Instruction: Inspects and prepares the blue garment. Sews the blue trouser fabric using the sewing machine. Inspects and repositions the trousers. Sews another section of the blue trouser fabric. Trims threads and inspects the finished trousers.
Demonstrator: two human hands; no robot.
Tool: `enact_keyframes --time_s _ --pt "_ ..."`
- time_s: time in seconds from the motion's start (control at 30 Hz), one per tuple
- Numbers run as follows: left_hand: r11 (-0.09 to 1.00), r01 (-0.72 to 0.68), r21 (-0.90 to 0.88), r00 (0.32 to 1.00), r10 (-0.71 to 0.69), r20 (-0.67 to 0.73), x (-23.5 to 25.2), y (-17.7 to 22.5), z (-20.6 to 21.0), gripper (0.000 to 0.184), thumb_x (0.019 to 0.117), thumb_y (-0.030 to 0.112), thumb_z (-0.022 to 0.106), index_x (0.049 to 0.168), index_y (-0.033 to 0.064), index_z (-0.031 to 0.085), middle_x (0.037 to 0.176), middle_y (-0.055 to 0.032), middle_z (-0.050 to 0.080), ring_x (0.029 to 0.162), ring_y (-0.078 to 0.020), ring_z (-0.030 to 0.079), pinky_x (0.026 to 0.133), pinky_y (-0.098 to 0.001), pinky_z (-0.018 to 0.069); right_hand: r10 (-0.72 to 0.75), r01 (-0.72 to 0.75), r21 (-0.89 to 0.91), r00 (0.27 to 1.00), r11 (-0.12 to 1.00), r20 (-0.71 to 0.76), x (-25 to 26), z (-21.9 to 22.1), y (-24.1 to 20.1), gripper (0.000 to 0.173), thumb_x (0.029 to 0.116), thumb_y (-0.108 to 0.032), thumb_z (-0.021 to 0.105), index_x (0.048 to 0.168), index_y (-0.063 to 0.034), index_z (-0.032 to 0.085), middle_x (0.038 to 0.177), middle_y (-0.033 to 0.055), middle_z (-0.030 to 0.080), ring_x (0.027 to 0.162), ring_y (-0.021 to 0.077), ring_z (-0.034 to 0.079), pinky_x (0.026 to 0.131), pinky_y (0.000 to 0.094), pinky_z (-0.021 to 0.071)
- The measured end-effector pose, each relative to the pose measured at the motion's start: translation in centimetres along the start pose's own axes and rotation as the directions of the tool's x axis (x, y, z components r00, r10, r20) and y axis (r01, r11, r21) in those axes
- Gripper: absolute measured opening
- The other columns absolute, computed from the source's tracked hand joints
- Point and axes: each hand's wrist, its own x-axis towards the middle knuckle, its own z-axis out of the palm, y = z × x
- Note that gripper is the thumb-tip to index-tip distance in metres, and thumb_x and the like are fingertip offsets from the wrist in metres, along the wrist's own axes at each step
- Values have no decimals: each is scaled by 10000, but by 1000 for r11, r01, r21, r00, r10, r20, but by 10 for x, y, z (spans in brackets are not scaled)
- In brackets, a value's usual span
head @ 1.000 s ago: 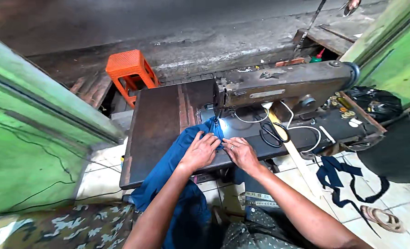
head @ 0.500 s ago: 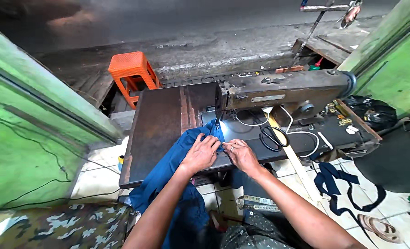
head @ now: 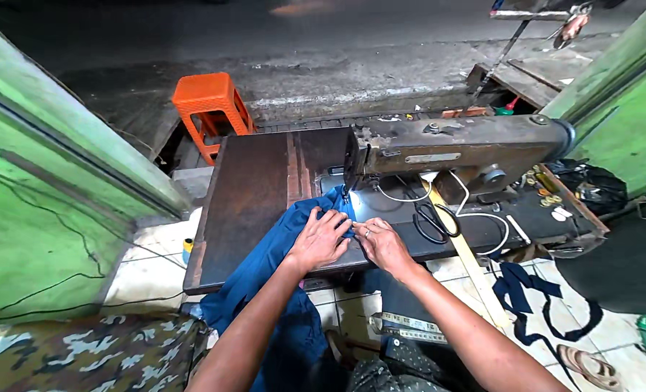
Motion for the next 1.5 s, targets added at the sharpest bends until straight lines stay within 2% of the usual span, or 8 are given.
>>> enact_keyframes --time_s 0.5,0.67,0.9,1.0,1.13,1.27,1.4,1.5 --pt "996 68 59 998 -69 13 24 -19 -3 509 1091 440 353 1409 143 617 1459 -99 587 1510 -291 367 1213 -718 -5 120 -114 -42 978 993 170 34 -4 6 330 1059 -177 466 1203 -77 746 1281 68 717 1129 275 685 967 415 546" --pt "985 31 168 999 -27 -30 43 -42 -21 311 1017 227 520 1218 76 703 1195 -115 695 1230 -307 621 1174 -729 176 184 -175 -56 956 983 230 44 -5 7 354 1076 -206 440 1267 -112 722 1326 56 695 1175 255 673 994 432 534" --pt "950 -121 289 991 100 86 59 -65 -73 341 866 134 744 1204 112 707 1073 -113 726 1064 -328 677 1061 -651 374 230 -228 -39 940 973 251 49 -4 11 352 1076 -275 464 1282 -127 707 1273 76 706 1157 256 686 988 456 547" --pt "956 -212 203 976 196 99 47 -51 -96 417 911 254 753 1300 141 656 1075 -90 724 1050 -286 677 1004 -557 444 246 -255 0 934 967 259 51 -5 13 337 1069 -292 497 1274 -118 700 1228 102 703 1102 285 696 952 490 556" --pt "931 -252 262 968 242 72 35 -40 -88 161 988 220 665 1103 156 758 1000 -80 720 998 -276 686 959 -529 489 244 -258 25 936 966 255 52 -4 16 329 1073 -291 493 1253 -117 706 1218 107 702 1081 287 702 930 500 562" --pt "951 -190 243 982 183 54 27 -33 -81 178 1016 240 623 965 151 768 1029 -74 700 1023 -277 665 955 -538 480 253 -271 24 926 962 282 53 -8 13 332 1076 -279 485 1263 -113 703 1225 117 691 1083 299 695 937 500 555" --pt "996 -92 21 961 83 262 20 -1 -73 355 1076 383 492 1089 146 757 1158 -73 701 1265 -277 584 1161 -630 308 184 -198 22 942 980 280 47 -10 10 335 1064 -260 488 1293 -129 695 1302 87 688 1208 277 654 1008 493 526" --pt "992 -48 -120 963 78 257 20 19 -56 402 1092 365 463 1140 67 728 1138 -154 700 1248 -328 603 1200 -635 250 71 -78 40 986 996 152 27 -11 3 314 1024 -188 551 1280 -104 713 1329 77 689 1194 290 661 1001 475 535"
